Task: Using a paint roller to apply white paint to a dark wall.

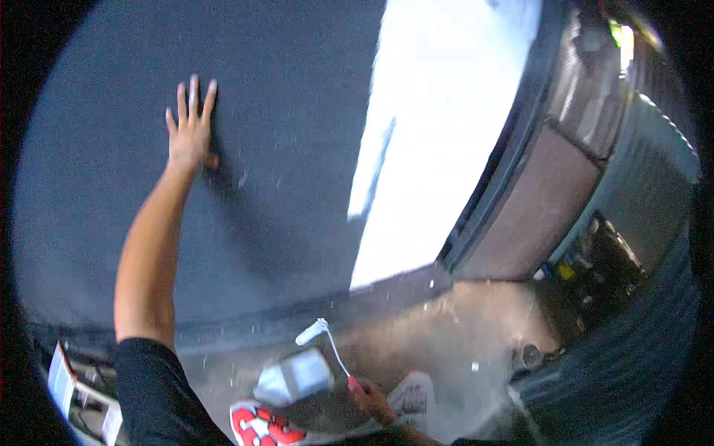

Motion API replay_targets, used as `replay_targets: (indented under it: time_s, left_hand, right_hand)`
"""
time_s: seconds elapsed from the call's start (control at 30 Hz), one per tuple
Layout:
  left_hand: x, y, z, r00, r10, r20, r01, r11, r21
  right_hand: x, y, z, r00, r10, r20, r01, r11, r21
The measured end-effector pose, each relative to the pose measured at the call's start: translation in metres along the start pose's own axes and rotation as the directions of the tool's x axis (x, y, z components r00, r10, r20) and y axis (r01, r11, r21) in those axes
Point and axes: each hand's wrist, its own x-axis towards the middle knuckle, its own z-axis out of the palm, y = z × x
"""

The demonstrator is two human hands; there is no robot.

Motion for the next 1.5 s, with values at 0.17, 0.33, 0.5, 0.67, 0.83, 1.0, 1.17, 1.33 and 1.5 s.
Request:
replay_targets:
  time_s: [0.17,0.33,0.5,0.67,0.83,1.0,1.17,1.33,1.5]
  left_hand:
    - [0.002,0.015,-0.045,0.932,-0.049,0.360,0.062,0.998,-0.023]
    - [0.014,0.023,-0.050,0.924,-0.048,0.380,0.060,0.998,-0.021]
    - [0.017,0.026,-0.050,0.907,-0.060,0.417,0.058,0.998,0.017]
    - [0.014,0.027,-0.056,0.905,-0.084,0.418,0.066,0.996,0.058]
    - [0.016,0.028,-0.050,0.906,-0.075,0.417,0.057,0.997,0.057]
    - [0.019,0.029,-0.048,0.900,-0.074,0.430,0.050,0.996,0.068]
    - [0.015,0.022,-0.043,0.908,-0.089,0.409,0.067,0.995,0.069]
    - [0.017,0.025,-0.043,0.914,-0.072,0.399,0.068,0.997,0.025]
    - [0.014,0.021,-0.044,0.907,-0.080,0.413,0.076,0.997,0.025]
  right_hand:
    - [-0.055,-0.185,0.120,0.663,-0.663,0.349,0.682,0.342,-0.646]
    - [-0.088,-0.378,0.286,0.432,-0.774,0.463,0.865,0.210,-0.455]
    - [-0.116,-0.497,0.442,0.064,-0.836,0.546,0.896,-0.193,-0.401]
    - [-0.131,-0.551,0.545,0.012,-0.824,0.567,0.919,-0.215,-0.331]
    - [-0.139,-0.575,0.589,-0.009,-0.842,0.540,0.881,-0.262,-0.393]
    - [-0.113,-0.577,0.563,0.073,-0.822,0.564,0.852,-0.243,-0.463]
    - [-0.083,-0.563,0.537,0.028,-0.864,0.503,0.761,-0.308,-0.571]
    - [-0.120,-0.597,0.584,0.000,-0.850,0.528,0.784,-0.328,-0.528]
    - [-0.130,-0.607,0.604,0.048,-0.849,0.527,0.766,-0.307,-0.564]
